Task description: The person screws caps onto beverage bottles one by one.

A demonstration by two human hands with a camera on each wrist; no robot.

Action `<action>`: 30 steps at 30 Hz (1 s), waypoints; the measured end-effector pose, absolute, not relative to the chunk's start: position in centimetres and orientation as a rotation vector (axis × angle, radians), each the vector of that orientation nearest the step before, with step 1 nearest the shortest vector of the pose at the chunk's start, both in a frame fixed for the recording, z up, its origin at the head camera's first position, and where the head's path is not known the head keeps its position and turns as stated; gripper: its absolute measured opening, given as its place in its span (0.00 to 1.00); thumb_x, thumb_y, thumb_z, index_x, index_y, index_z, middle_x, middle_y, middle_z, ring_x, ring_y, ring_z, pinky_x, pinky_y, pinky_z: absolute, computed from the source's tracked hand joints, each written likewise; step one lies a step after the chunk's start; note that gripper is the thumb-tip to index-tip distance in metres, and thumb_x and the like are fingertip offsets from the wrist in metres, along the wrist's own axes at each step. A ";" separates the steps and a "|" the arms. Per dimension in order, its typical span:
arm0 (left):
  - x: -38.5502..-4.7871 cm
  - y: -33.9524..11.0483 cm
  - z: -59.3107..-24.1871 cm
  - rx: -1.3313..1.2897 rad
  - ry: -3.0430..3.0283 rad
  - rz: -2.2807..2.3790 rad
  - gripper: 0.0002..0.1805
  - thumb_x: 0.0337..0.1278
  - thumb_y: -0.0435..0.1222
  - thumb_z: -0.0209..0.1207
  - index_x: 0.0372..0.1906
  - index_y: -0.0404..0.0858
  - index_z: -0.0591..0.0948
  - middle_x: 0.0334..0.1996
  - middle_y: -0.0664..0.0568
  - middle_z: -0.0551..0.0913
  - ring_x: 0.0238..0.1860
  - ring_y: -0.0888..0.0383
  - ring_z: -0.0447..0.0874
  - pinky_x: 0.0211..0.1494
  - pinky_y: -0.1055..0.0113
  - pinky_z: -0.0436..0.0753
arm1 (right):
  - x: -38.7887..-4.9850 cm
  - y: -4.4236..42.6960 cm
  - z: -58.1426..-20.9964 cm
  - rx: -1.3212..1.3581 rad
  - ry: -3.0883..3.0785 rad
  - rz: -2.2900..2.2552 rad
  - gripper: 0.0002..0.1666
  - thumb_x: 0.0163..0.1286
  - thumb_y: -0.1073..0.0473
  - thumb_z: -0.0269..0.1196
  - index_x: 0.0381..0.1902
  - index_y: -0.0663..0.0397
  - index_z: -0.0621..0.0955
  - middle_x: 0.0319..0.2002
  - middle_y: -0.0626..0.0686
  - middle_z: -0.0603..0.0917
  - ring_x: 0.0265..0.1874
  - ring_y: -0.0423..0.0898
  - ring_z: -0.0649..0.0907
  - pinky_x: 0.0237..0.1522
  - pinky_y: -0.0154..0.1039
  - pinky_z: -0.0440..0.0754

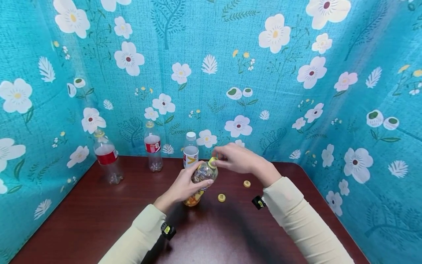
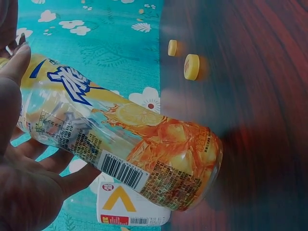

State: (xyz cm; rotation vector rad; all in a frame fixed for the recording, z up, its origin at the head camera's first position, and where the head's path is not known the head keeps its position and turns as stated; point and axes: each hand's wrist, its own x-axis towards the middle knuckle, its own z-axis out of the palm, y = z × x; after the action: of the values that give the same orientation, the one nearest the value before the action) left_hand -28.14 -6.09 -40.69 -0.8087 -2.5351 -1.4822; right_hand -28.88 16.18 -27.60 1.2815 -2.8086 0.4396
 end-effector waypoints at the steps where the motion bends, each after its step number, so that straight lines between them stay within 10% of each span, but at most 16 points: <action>1: -28.1 -6.1 -40.7 -0.812 -2.537 -1.477 0.36 0.60 0.52 0.71 0.71 0.52 0.72 0.55 0.54 0.83 0.48 0.58 0.84 0.51 0.58 0.84 | -28.9 16.1 -27.7 1.240 -2.804 0.395 0.15 0.78 0.47 0.61 0.33 0.47 0.83 0.17 0.45 0.72 0.16 0.39 0.68 0.23 0.36 0.67; 10: -28.1 -6.1 -40.9 -0.792 -2.532 -1.512 0.36 0.59 0.52 0.71 0.70 0.53 0.72 0.53 0.55 0.84 0.48 0.58 0.84 0.51 0.58 0.85 | -28.8 16.3 -28.2 0.994 -2.810 0.237 0.36 0.82 0.39 0.49 0.10 0.41 0.69 0.10 0.42 0.62 0.11 0.42 0.65 0.19 0.38 0.63; 16: -28.2 -6.4 -40.8 -0.752 -2.514 -1.544 0.34 0.60 0.51 0.71 0.70 0.55 0.73 0.54 0.55 0.84 0.48 0.58 0.84 0.52 0.56 0.85 | -28.8 16.8 -27.2 1.127 -2.828 0.401 0.13 0.80 0.44 0.56 0.44 0.42 0.84 0.23 0.42 0.77 0.21 0.39 0.76 0.28 0.40 0.75; 21: -28.2 -6.3 -40.6 -0.772 -2.523 -1.563 0.35 0.60 0.52 0.70 0.71 0.54 0.71 0.56 0.54 0.83 0.50 0.56 0.84 0.53 0.56 0.85 | -28.9 16.5 -26.9 1.340 -2.847 0.484 0.22 0.76 0.50 0.63 0.65 0.47 0.77 0.40 0.44 0.83 0.37 0.39 0.83 0.41 0.40 0.82; 30: -27.9 -6.0 -40.9 -0.769 -2.521 -1.539 0.37 0.59 0.50 0.71 0.72 0.49 0.71 0.55 0.53 0.83 0.49 0.57 0.84 0.51 0.59 0.85 | -29.2 15.7 -27.8 1.251 -2.813 0.426 0.11 0.75 0.48 0.64 0.39 0.49 0.82 0.19 0.45 0.74 0.18 0.40 0.72 0.24 0.36 0.71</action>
State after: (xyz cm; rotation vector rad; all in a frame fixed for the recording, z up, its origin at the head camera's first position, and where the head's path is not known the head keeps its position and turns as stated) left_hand -27.94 -5.96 -40.94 -0.7688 -2.5207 -1.5393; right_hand -29.19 15.72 -27.82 1.2511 -2.8132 0.4262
